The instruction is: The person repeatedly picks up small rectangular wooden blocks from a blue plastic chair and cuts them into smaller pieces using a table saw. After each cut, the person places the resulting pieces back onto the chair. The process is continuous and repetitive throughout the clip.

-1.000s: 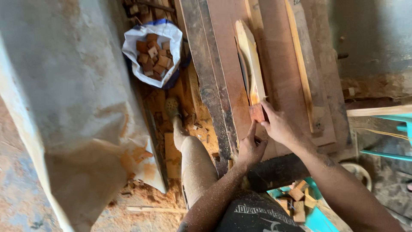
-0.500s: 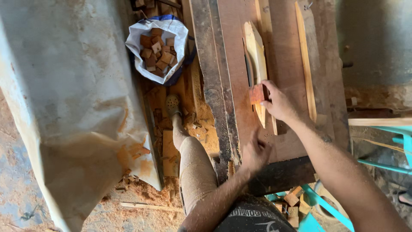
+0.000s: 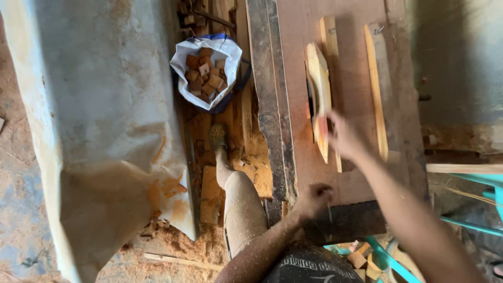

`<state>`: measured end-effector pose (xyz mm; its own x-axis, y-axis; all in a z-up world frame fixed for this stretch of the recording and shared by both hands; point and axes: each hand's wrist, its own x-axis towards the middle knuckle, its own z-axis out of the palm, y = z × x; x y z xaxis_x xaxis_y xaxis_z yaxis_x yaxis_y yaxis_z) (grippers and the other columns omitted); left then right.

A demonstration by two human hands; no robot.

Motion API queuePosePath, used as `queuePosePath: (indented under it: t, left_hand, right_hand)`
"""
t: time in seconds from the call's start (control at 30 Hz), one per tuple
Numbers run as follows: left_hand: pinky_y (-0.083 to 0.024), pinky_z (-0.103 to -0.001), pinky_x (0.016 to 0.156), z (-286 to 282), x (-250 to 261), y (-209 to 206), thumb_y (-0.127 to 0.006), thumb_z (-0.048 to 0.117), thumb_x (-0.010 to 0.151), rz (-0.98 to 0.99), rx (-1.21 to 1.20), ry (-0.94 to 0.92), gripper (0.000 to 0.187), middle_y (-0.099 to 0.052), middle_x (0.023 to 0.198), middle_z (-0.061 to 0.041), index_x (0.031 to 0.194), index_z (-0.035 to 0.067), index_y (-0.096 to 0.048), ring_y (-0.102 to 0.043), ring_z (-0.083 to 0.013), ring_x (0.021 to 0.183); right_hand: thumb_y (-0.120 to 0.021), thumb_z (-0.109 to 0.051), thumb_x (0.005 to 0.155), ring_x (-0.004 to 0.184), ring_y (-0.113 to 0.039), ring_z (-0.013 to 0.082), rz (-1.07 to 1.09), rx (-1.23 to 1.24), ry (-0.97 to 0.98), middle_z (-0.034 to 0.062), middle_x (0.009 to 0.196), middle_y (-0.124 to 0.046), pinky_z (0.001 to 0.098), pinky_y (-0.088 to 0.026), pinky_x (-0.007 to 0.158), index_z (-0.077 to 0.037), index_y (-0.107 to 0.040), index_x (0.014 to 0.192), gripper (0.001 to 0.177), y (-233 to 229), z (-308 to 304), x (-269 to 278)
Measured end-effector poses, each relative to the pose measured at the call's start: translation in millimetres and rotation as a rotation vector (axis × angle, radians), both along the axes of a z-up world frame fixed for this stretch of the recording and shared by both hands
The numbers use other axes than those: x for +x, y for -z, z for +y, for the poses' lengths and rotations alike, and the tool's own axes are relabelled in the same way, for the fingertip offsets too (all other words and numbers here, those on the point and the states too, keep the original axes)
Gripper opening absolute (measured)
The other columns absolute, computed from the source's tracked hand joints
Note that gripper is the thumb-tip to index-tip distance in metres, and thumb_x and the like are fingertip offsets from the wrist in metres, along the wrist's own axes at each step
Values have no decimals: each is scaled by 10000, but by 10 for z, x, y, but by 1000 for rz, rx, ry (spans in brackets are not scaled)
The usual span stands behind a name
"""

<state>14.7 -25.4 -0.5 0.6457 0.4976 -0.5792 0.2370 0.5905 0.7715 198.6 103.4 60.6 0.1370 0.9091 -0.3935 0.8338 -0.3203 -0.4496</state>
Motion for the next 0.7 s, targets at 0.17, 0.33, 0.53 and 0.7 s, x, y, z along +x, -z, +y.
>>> queuePosePath:
  t: [0.17, 0.33, 0.53, 0.7]
  left_hand:
    - [-596, -354, 722, -72, 205, 151, -536, 308, 1092, -118, -339, -389, 382, -737, 1002, -177, 1294, 11, -666, -698, -229, 847]
    - [-641, -329, 844, 97, 111, 15, -484, 138, 1023, -344, -583, -665, 340, -734, 1075, -69, 1348, 41, -493, -749, -187, 941]
    - [-556, -331, 633, 386, -101, 231, -450, 115, 1014, -371, -140, -233, 419, -654, 892, -119, 1422, 69, -532, -640, -195, 723]
    - [-625, -334, 732, 489, -30, 319, -518, 151, 1010, -298, -113, -267, 463, -685, 1063, -144, 1452, 19, -554, -711, -188, 817]
  right_hand:
    - [-744, -177, 894, 886, -742, 191, 404, 165, 259, 146, 1051, -744, 311, -583, 741, -99, -402, 1490, 691, 29, -1529, -250]
    - [-758, -185, 939, 898, -764, 183, 280, 335, 142, 140, 1126, -724, 290, -682, 755, -164, -600, 1250, 350, -18, -1741, -195]
    - [-636, -101, 925, 810, -744, 164, 347, -301, -3, 77, 1053, -787, 318, -608, 750, -240, -341, 1596, 746, -400, -1245, 66]
    - [-658, -64, 870, 791, -748, 206, 451, -344, 17, 132, 944, -804, 376, -622, 717, -219, -324, 1569, 789, -453, -955, -36]
